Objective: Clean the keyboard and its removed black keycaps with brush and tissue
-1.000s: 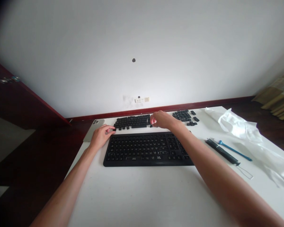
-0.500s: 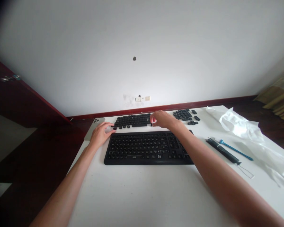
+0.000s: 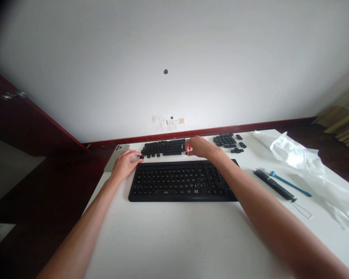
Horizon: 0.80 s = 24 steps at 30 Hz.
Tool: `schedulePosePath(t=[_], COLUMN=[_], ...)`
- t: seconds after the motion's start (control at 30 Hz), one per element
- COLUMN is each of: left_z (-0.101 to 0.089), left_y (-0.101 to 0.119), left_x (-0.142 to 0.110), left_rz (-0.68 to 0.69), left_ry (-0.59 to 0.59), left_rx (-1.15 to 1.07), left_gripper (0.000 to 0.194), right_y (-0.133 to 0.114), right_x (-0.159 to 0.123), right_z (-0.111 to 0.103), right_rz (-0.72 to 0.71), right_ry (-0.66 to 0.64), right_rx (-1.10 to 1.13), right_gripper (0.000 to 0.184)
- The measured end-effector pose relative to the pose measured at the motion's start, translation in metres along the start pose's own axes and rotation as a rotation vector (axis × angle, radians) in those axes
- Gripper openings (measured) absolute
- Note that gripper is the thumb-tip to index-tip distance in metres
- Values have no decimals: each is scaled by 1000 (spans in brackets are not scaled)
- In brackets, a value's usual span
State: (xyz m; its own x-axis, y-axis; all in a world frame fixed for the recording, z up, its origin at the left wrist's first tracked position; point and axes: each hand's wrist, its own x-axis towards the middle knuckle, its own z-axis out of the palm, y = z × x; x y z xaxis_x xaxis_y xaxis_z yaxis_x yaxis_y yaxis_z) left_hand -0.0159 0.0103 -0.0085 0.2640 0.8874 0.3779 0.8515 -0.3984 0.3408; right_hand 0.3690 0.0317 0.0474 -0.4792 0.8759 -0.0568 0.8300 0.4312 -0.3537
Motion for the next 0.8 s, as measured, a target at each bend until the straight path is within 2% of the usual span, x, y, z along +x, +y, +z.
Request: schedulePosePath(t=[0.3, 0.8], left_z=[1, 1], left_y=[-4, -6], left_x=[1, 2], left_rz=[46, 89], left_ry=[16, 19], left_rx=[19, 8], left_gripper=[15, 10], right_y=[1, -5], right_x=[-1, 2], right_z=[-1, 7], right_rz=[26, -15], right_ry=[-7, 12], right_rx=[-7, -7], right_gripper=[12, 17])
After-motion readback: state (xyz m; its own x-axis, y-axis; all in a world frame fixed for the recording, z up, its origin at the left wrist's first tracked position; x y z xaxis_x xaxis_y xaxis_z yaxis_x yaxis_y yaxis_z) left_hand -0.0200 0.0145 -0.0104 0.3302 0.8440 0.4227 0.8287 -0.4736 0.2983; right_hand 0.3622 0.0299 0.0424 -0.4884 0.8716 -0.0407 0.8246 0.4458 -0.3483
